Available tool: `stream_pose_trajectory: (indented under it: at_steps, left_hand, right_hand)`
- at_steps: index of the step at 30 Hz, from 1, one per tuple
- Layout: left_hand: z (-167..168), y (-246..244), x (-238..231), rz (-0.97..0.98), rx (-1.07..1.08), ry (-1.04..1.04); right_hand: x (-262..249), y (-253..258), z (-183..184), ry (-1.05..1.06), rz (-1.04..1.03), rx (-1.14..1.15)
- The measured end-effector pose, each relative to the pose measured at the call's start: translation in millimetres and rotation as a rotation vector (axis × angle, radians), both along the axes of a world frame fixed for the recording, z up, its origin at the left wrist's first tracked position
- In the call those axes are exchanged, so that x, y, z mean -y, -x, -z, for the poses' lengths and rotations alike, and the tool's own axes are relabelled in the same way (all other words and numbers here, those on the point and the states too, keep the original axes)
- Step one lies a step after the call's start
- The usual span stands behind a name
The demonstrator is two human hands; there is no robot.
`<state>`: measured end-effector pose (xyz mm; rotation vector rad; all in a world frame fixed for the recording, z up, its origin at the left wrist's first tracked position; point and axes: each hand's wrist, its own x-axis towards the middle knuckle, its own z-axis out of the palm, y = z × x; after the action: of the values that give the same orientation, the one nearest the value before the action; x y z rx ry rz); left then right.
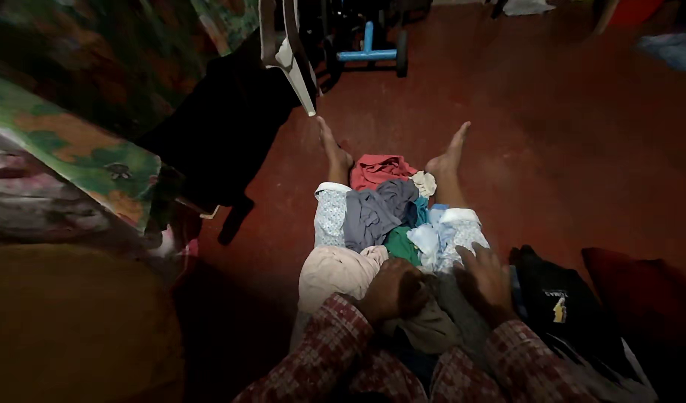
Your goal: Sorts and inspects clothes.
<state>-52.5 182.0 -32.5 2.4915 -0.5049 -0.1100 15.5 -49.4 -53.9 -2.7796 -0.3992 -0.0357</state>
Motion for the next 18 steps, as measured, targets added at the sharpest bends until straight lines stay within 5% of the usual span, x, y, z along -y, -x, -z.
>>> stream_pose_trajectory:
  at_steps: [12,14,18]
  left_hand:
    - [0.7,-1.6,-3.4,-0.034,-0.039,0.109]
    - [-4.4,-3.4,-6.4,-0.115,-0.055,0.255]
    - [-16.7,-11.9,-17.1,-0.593,-0.273,0.856]
  right_hand:
    - [-1.5,-0.4,0.3,0.000,0.019,0.025]
    - [-2.5,0.3,-0.6,-0.001,0.020,0.026]
    - [-1.1,-1.1,4.4,0.017,0.018,0.055]
